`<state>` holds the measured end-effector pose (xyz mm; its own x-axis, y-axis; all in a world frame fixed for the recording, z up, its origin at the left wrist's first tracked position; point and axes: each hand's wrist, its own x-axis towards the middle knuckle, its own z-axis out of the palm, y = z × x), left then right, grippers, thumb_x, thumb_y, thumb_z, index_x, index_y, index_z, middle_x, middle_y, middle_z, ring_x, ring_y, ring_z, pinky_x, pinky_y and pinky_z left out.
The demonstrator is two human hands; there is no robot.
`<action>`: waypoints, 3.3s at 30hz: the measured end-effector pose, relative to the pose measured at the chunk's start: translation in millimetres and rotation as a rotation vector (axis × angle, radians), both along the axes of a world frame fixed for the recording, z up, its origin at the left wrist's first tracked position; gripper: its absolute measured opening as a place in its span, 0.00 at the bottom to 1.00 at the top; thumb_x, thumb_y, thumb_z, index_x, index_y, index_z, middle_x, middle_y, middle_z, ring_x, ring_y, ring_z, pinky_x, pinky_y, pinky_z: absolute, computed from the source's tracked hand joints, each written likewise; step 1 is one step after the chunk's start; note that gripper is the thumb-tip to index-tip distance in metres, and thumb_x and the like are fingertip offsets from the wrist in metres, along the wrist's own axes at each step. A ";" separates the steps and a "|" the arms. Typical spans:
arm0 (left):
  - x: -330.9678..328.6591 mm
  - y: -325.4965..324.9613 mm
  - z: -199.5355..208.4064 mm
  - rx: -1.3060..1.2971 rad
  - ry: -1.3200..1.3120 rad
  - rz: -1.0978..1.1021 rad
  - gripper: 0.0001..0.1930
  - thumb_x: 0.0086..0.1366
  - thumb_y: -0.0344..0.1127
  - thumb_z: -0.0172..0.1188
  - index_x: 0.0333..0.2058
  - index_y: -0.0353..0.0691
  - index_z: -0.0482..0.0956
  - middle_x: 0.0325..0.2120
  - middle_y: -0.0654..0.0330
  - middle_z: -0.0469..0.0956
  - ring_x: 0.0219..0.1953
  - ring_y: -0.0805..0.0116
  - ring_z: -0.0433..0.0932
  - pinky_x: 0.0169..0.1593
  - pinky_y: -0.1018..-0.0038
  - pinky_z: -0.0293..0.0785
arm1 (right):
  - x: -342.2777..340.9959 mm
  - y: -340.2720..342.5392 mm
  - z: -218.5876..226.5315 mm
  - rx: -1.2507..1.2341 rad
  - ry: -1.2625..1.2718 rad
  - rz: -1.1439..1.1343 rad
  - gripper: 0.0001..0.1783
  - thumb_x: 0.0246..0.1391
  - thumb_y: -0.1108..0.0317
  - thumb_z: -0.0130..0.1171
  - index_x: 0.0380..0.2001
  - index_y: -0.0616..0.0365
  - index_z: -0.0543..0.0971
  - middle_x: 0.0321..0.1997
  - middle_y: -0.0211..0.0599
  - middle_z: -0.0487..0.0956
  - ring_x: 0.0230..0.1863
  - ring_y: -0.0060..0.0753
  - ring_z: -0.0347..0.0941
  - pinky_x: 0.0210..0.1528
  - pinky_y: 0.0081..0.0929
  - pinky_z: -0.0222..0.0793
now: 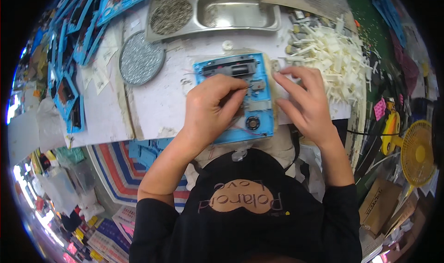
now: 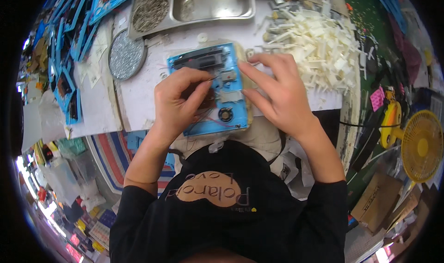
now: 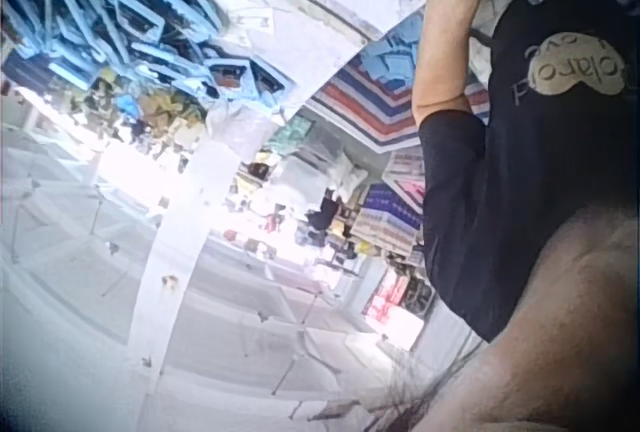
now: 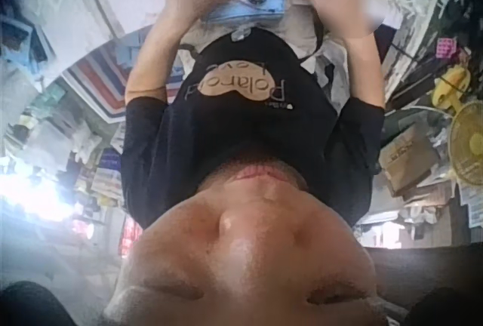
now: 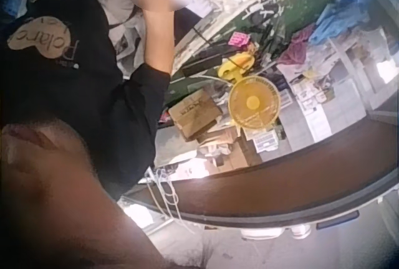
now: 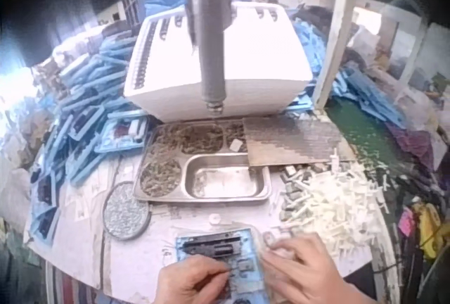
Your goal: The recorder is assembling an electronic device, involving soldering, fitting plastic parts, and using a power screwdriver.
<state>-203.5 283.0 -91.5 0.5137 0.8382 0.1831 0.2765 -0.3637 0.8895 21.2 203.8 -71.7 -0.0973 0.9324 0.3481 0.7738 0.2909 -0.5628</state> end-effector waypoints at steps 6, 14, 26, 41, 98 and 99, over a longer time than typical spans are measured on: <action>9.7 -1.7 -2.3 0.351 0.074 -0.011 0.06 0.56 0.20 0.66 0.33 0.34 0.83 0.32 0.51 0.82 0.34 0.55 0.82 0.39 0.68 0.77 | 122.5 -96.4 11.2 0.171 0.748 -0.878 0.09 0.68 0.69 0.55 0.41 0.65 0.80 0.28 0.35 0.76 0.30 0.23 0.68 0.35 0.21 0.64; 16.6 5.2 2.0 0.511 0.196 -0.047 0.06 0.54 0.27 0.70 0.31 0.41 0.82 0.31 0.58 0.81 0.35 0.59 0.77 0.43 0.65 0.68 | 245.8 -76.2 -8.0 0.460 0.992 -1.025 0.09 0.60 0.66 0.67 0.37 0.54 0.77 0.20 0.26 0.71 0.18 0.21 0.68 0.20 0.20 0.62; 20.5 5.5 -7.4 0.482 0.235 0.017 0.09 0.49 0.30 0.72 0.31 0.45 0.85 0.38 0.63 0.75 0.43 0.58 0.70 0.48 0.61 0.61 | 169.9 -143.5 12.7 0.523 1.246 -0.823 0.17 0.63 0.63 0.56 0.47 0.66 0.75 0.30 0.33 0.72 0.31 0.26 0.66 0.31 0.19 0.65; 23.8 4.7 -9.0 0.467 0.248 -0.047 0.09 0.48 0.31 0.71 0.30 0.46 0.85 0.40 0.63 0.74 0.44 0.58 0.70 0.49 0.61 0.60 | 19.2 -70.9 -30.4 0.006 0.751 -0.160 0.13 0.50 0.74 0.70 0.38 0.63 0.78 0.22 0.31 0.72 0.21 0.20 0.64 0.25 0.19 0.56; 20.0 4.4 -5.3 0.609 0.255 -0.069 0.14 0.47 0.26 0.72 0.35 0.45 0.85 0.36 0.64 0.77 0.37 0.64 0.74 0.46 0.66 0.63 | 31.9 -55.8 -19.6 0.158 0.428 0.029 0.16 0.47 0.76 0.71 0.40 0.62 0.79 0.19 0.34 0.74 0.18 0.32 0.69 0.21 0.25 0.61; 18.1 5.5 -6.1 0.608 0.247 -0.067 0.14 0.47 0.27 0.71 0.36 0.46 0.85 0.36 0.65 0.78 0.38 0.64 0.75 0.46 0.66 0.63 | 31.9 -55.5 -20.2 0.163 0.432 0.029 0.16 0.47 0.76 0.71 0.40 0.62 0.79 0.19 0.34 0.74 0.17 0.32 0.69 0.21 0.25 0.61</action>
